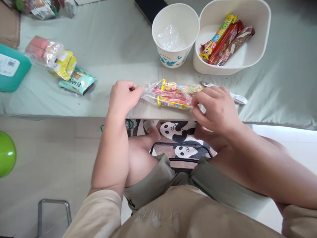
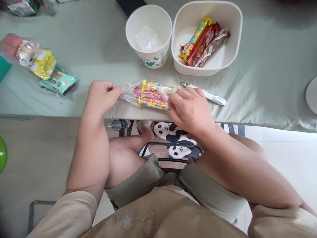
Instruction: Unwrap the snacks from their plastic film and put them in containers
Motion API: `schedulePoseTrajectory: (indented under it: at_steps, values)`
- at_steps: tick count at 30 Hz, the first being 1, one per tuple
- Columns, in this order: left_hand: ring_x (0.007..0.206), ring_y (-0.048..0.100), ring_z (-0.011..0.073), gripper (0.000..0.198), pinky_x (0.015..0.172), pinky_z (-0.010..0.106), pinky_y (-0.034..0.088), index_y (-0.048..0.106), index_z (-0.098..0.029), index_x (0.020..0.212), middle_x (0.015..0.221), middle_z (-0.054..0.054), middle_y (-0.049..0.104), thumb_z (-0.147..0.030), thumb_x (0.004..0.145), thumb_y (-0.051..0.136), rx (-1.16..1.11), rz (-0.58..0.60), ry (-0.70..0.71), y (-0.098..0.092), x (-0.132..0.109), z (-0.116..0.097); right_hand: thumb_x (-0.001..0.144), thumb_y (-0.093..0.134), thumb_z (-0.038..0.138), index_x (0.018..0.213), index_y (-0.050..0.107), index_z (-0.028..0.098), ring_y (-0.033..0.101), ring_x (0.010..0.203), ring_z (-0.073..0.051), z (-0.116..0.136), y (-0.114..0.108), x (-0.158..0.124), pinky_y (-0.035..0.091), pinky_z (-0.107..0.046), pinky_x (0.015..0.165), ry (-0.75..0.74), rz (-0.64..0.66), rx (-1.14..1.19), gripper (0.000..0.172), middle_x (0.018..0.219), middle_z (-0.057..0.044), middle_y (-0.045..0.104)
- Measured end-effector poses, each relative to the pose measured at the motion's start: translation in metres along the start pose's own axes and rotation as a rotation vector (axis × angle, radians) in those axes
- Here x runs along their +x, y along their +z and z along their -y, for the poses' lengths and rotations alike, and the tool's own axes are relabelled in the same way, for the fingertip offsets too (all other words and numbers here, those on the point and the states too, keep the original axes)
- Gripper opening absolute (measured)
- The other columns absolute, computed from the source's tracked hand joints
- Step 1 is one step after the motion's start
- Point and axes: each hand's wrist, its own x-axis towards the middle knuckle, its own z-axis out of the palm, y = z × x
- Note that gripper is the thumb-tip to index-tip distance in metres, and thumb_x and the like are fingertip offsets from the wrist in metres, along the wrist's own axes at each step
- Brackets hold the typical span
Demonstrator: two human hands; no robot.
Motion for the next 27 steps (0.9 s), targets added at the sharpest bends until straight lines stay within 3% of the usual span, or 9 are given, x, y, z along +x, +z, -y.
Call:
schedulePoseTrajectory:
  at_steps: [5,9,13,16,18,21,24,27]
  values:
    - [0.061,0.051,0.0193,0.031,0.060,0.035,0.040,0.047,-0.025,0.051,0.046,-0.002,0.033,-0.018,0.073,0.068,0.107,-0.069,-0.039,-0.005,0.004,0.007,0.080,0.052,0.017,0.085,0.059,0.025,0.063,0.078,-0.025,-0.013,-0.003,-0.006,0.048,-0.039,0.073,0.250,-0.062,0.182,0.012,0.083,-0.006,0.067]
    - [0.076,0.062,0.0247,0.028,0.071,0.037,0.050,0.051,-0.026,0.060,0.051,-0.001,0.047,-0.016,0.071,0.075,0.123,-0.081,-0.025,-0.004,0.007,0.009,0.076,0.053,0.016,0.085,0.059,0.025,0.063,0.076,-0.025,-0.020,-0.006,-0.013,0.053,-0.042,0.074,0.333,-0.055,0.176,0.014,0.082,-0.007,0.064]
    - [0.098,0.066,0.0213,0.017,0.092,0.037,0.054,0.061,-0.025,0.089,0.094,0.002,0.070,-0.025,0.082,0.076,0.007,-0.138,0.199,0.000,0.004,-0.001,0.082,0.055,0.026,0.108,0.063,0.022,0.065,0.105,-0.031,-0.014,-0.009,-0.014,0.058,-0.045,0.084,0.231,-0.238,0.222,0.027,0.115,-0.017,0.063]
    - [0.108,0.066,0.0212,0.030,0.097,0.035,0.054,0.064,-0.025,0.105,0.115,0.003,0.070,-0.025,0.080,0.081,-0.048,-0.003,0.321,0.009,0.001,-0.010,0.087,0.060,0.041,0.124,0.059,0.022,0.063,0.114,-0.034,-0.005,-0.006,-0.007,0.057,-0.046,0.086,0.175,-0.200,0.248,0.042,0.122,-0.017,0.064]
    - [0.099,0.066,0.0211,0.031,0.089,0.033,0.055,0.066,-0.026,0.102,0.105,0.003,0.072,-0.024,0.076,0.083,-0.041,0.083,0.286,0.014,0.001,-0.012,0.087,0.063,0.042,0.127,0.060,0.022,0.067,0.102,-0.032,-0.001,-0.002,0.001,0.055,-0.045,0.083,0.217,-0.069,0.229,0.045,0.114,-0.015,0.069]
    - [0.079,0.063,0.0183,0.019,0.075,0.031,0.052,0.067,-0.024,0.089,0.084,0.000,0.070,-0.023,0.076,0.081,-0.033,0.148,0.201,0.015,0.003,-0.012,0.088,0.058,0.033,0.110,0.069,0.022,0.066,0.076,-0.027,-0.003,-0.002,0.009,0.049,-0.041,0.075,0.315,0.054,0.214,0.027,0.085,-0.008,0.072]
    - [0.069,0.058,0.0152,0.011,0.067,0.029,0.048,0.065,-0.023,0.078,0.074,-0.001,0.066,-0.019,0.079,0.075,-0.063,0.182,0.154,0.009,0.004,-0.008,0.083,0.058,0.025,0.089,0.070,0.023,0.058,0.061,-0.022,-0.011,-0.010,0.008,0.044,-0.037,0.070,0.417,-0.008,0.243,0.014,0.063,-0.002,0.063]
    - [0.069,0.058,0.0149,0.013,0.066,0.029,0.047,0.062,-0.023,0.075,0.072,0.000,0.065,-0.020,0.083,0.072,-0.099,0.147,0.141,0.006,0.004,-0.005,0.083,0.058,0.024,0.079,0.068,0.023,0.052,0.058,-0.019,-0.020,-0.017,0.001,0.042,-0.036,0.067,0.516,-0.100,0.298,0.011,0.059,0.000,0.060]
